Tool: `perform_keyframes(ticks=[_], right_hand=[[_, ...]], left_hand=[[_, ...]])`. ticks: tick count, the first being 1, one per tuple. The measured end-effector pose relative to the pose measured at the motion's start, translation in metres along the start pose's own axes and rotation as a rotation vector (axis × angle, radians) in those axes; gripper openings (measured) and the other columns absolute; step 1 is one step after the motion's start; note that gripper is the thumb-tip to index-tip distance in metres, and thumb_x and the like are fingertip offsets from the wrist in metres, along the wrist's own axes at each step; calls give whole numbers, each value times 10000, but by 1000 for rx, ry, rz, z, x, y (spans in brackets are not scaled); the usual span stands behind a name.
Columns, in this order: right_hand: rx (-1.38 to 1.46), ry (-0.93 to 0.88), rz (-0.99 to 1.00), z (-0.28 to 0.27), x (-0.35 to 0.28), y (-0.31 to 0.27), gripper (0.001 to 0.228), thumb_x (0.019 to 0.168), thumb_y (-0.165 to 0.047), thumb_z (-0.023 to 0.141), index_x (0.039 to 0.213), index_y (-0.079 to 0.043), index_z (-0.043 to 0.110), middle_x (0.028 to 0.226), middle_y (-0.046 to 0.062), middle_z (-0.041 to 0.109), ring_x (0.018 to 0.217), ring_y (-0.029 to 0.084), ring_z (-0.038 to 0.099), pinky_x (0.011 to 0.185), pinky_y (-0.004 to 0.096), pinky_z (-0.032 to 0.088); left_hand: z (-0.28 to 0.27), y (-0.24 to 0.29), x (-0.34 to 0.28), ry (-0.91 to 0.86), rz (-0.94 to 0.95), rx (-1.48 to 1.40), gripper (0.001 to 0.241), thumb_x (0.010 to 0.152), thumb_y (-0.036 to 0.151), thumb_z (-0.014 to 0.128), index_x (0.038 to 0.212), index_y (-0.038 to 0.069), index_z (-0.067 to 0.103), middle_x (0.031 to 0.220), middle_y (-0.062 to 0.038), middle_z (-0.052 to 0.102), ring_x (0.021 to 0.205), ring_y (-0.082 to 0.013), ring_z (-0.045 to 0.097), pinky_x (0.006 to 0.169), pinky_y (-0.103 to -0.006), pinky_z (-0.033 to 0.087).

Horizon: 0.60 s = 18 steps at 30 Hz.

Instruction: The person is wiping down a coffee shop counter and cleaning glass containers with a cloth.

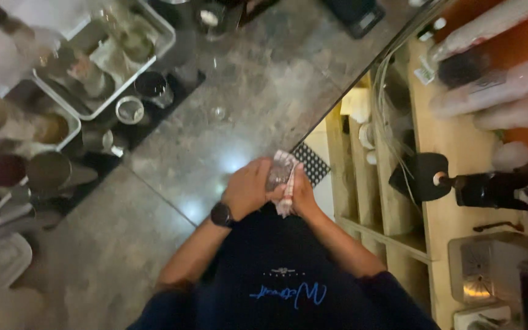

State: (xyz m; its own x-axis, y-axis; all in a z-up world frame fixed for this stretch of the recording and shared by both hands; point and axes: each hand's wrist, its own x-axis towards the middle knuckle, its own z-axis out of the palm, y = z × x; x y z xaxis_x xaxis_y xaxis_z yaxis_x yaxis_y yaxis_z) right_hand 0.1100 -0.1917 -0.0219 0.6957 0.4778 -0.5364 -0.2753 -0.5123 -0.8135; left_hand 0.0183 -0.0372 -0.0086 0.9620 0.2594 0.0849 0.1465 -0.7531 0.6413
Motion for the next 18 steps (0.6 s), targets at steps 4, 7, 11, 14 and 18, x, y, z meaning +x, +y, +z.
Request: perform_keyframes(ticks=[4,7,11,14,18], right_hand=[[-213,181,-568,7,-14,-36,792,1031,-613,271,1344,66,528,1152,355,629,1099,527,623,946,604,483],[-353,260,-833,-7,11,-3,910,884,-775,485,1355,2,524,1183,237,600,1108,447,621,971,521,498],[-190,23,-780,-15,0,-25,375,998,-5,555,1355,12,444,1179,151,576,1041,262,596,920,389,509],[-202,-34,-479,-27,1,-7,719,1130,-409,148,1384,155,514,1381,449,498,1376,561,418,1198,605,284],[702,21,246,-36,0,-23,478,1043,-480,560,1243,-61,677,1162,106,743,1027,220,654,1024,306,477]], left_hand=[[3,10,3,-2,-267,-293,807,1011,662,375,1417,-34,427,1111,-242,481,995,-413,502,841,-473,413],[6,18,8,-178,-517,-644,741,1075,517,301,1549,-48,378,1516,-371,431,1417,-505,414,1186,-562,325],[-5,28,4,-182,-366,-288,735,958,480,597,1458,-27,414,1030,-362,697,971,-534,710,759,-588,546],[20,6,1,186,78,70,791,921,709,580,1363,54,574,1073,-211,721,923,-366,747,784,-468,582],[11,30,2,68,-74,-85,828,946,661,542,1401,-29,486,1096,-333,705,858,-463,736,731,-561,557]])
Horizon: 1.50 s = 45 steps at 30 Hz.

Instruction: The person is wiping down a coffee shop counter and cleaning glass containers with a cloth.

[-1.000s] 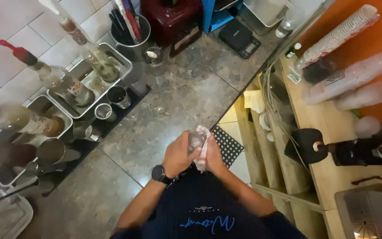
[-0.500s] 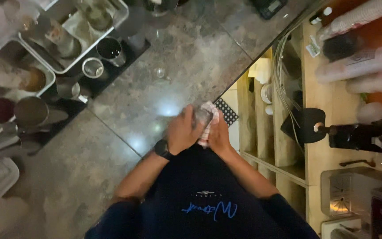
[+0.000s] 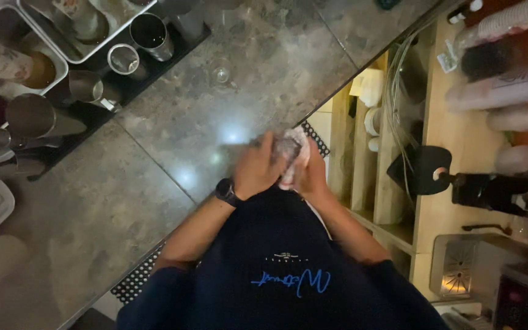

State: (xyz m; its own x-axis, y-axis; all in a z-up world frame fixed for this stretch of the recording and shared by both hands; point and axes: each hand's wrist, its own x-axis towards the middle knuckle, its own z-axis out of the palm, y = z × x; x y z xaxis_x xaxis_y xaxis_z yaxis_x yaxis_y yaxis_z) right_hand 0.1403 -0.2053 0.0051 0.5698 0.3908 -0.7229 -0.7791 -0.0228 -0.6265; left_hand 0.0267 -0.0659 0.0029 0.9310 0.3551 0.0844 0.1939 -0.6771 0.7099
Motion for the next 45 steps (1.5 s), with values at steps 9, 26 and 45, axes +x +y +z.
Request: perform_keyframes(ticks=[9,26,45], right_hand=[[-994,-150,-719,-38,-24,-40,687,1126,-316,69,1413,195,429,1372,494,465,1354,602,418,1180,635,269],[-1020,30,-1486,-112,2,-48,532,976,-280,721,1488,-200,598,1379,195,468,1095,419,643,935,496,548],[-770,-98,-1477,-115,-2,-75,432,998,-257,650,1413,-142,680,1260,196,518,936,433,681,902,481,538]], left_hand=[[2,58,29,18,117,-208,700,928,460,719,1386,-26,509,1125,-290,686,979,-459,714,764,-518,588],[62,103,71,-19,-296,-939,263,1043,274,618,1100,107,422,870,-10,450,751,-120,497,698,-282,424],[75,109,82,59,-127,-1055,727,924,-30,743,1526,80,351,1397,-164,548,1205,-196,593,970,-321,580]])
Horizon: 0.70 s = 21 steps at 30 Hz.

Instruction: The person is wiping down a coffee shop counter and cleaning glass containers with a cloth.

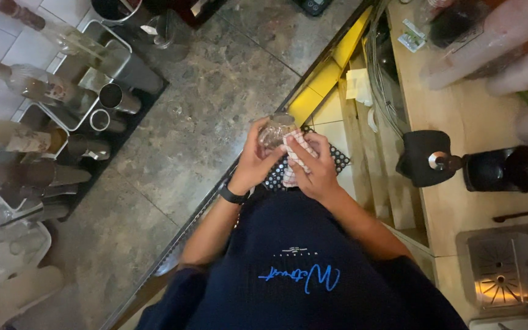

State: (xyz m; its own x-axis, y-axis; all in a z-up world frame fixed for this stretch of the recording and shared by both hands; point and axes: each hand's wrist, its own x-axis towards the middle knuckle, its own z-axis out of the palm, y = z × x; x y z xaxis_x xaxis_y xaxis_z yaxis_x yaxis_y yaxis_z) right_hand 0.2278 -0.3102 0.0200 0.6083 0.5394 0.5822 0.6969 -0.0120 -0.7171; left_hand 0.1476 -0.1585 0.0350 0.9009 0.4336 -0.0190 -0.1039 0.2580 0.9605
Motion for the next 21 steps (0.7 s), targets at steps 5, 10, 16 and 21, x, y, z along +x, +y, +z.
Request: perform_keyframes(ticks=[5,10,16,21], right_hand=[[146,40,56,-9,24,-6,432,1070,-231,558,1474,-87,609,1268,191,503,901,347,680,897,463,526],[76,-21,-5,11,3,20,461,1043,-289,584,1468,-112,609,1271,233,491,962,446,666,910,519,518],[139,-53,37,19,-7,28,481,1041,-337,572,1456,-97,617,1302,224,492,1099,410,638,1012,498,474],[319,-37,216,10,19,6,548,1122,-399,388,1510,-38,528,1245,216,524,1114,306,580,1021,476,436]], left_hand=[[-2,-5,-9,-92,-14,132,743,890,99,828,1454,-9,358,1423,-291,486,1279,-356,537,1041,-527,520],[1,-19,-6,66,64,50,606,975,122,721,1472,37,387,1352,-170,544,1270,-255,533,1076,-432,497],[4,-13,-16,151,56,29,647,991,185,721,1489,43,333,1380,-203,511,1274,-286,538,1087,-446,493],[12,2,-22,71,56,157,704,922,172,809,1471,30,392,1352,-246,556,1320,-319,529,1086,-496,473]])
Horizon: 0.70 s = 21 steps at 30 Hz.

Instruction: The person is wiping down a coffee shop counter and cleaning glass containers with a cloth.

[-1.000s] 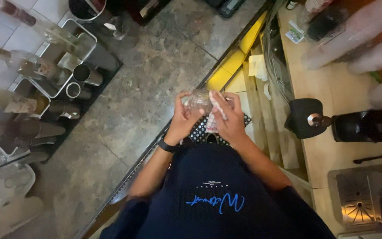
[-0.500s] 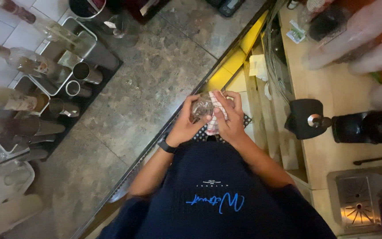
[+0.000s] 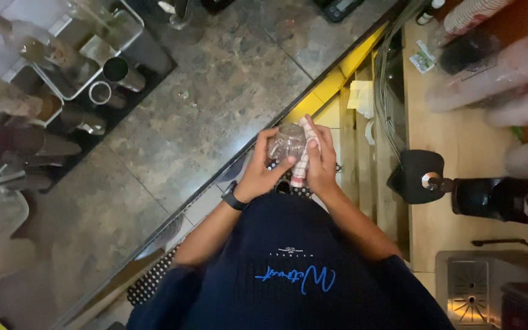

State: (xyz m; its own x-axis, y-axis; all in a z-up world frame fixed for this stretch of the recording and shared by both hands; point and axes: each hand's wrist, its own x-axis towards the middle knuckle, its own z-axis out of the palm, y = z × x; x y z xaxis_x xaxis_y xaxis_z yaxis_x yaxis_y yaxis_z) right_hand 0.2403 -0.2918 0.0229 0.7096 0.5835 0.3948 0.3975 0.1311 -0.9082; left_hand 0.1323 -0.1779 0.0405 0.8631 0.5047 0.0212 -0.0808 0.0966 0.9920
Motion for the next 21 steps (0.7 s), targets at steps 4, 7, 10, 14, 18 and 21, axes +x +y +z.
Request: perform_keyframes(ticks=[4,7,10,14,18,21], right_hand=[[3,-95,161,2,-7,-14,550,1116,-331,410,1568,-17,415,1249,211,526,1089,317,540,973,458,420],[-4,-152,191,2,-11,-16,556,1105,-320,451,1577,-29,410,1253,211,561,1119,329,567,982,460,422],[60,-169,254,3,1,-25,583,1099,-356,413,1571,-13,408,1213,200,554,1067,306,536,960,447,407],[80,-151,218,5,12,-17,547,1112,-367,395,1525,-20,489,1212,166,551,1134,280,525,1011,404,374],[81,-130,276,2,-6,4,537,1113,-373,408,1500,-16,514,1284,204,575,1196,318,541,1061,424,371],[90,-123,445,-3,-35,23,550,1113,-366,426,1473,40,520,1410,268,557,1326,360,494,1173,491,306]], left_hand=[[-5,15,6,81,76,124,664,931,157,792,1457,13,414,1331,-276,586,1310,-406,549,1095,-571,430],[-11,25,6,87,105,129,647,955,142,771,1480,25,412,1370,-258,577,1349,-409,521,1119,-588,406],[-17,16,2,48,98,179,686,930,128,784,1501,29,415,1368,-266,575,1349,-435,521,1124,-591,400],[-9,21,0,53,94,151,676,904,92,780,1481,-5,442,1306,-282,616,1274,-373,578,1088,-554,441],[-14,14,13,55,164,232,662,895,213,816,1430,-9,496,1302,-296,591,1256,-497,577,1083,-604,433],[-15,9,18,44,238,260,666,859,216,879,1404,26,546,1268,-201,604,1257,-400,593,1122,-534,411]])
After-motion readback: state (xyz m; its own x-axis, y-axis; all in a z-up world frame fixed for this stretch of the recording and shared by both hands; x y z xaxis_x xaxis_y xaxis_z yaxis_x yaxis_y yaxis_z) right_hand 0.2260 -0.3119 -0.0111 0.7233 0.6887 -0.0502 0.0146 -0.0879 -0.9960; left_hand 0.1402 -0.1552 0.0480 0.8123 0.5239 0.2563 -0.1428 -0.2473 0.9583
